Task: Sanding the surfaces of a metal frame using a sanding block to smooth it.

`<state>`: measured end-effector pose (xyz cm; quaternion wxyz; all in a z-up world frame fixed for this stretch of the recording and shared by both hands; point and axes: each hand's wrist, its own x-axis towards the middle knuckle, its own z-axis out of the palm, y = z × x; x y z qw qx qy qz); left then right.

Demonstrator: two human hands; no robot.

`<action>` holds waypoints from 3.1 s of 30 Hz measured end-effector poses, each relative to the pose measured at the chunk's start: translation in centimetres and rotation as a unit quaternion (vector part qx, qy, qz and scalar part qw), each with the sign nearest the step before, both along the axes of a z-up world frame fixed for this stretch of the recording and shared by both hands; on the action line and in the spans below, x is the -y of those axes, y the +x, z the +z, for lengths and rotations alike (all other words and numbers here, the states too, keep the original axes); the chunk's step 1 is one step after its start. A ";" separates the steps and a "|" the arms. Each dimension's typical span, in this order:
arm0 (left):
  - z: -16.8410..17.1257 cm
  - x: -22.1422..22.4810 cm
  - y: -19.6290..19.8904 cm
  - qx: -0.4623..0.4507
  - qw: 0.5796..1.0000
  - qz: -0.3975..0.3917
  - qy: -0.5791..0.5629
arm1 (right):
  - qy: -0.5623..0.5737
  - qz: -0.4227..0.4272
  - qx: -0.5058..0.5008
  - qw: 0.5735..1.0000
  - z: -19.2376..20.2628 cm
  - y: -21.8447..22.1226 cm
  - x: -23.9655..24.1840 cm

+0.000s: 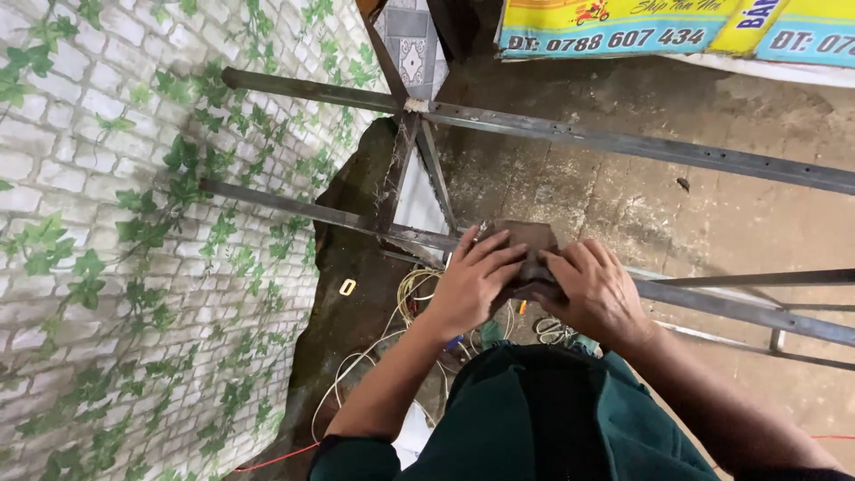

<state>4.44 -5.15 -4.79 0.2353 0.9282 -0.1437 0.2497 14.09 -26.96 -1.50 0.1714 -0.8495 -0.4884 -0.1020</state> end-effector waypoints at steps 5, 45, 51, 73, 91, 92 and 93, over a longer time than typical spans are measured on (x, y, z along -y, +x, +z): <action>-2.2 -9.6 1.0 0.123 0.986 0.102 -0.038 | 0.059 -0.034 0.040 0.997 -1.5 -0.1 0.8; 2.8 -21.7 2.0 -0.148 0.811 0.090 -0.559 | 0.076 -0.018 0.060 0.995 -1.4 -0.2 0.4; 6.9 -19.5 0.8 -0.083 0.727 -0.001 -0.681 | 0.069 -0.025 0.055 0.996 -1.9 -0.1 0.7; 3.1 -19.8 6.3 -0.156 0.969 0.179 -0.070 | 0.085 -0.004 0.071 0.994 -1.3 -0.2 0.5; 10.9 -20.7 2.5 -0.433 0.886 0.124 0.106 | 0.068 -0.005 0.078 0.995 -1.1 -0.2 0.5; 11.2 -20.6 2.3 -0.434 0.891 0.114 0.069 | 0.071 0.000 0.079 0.994 -1.1 -0.1 0.5; 11.6 -20.5 2.1 -0.434 0.894 0.104 0.033 | 0.075 0.004 0.080 0.994 -1.0 0.0 0.5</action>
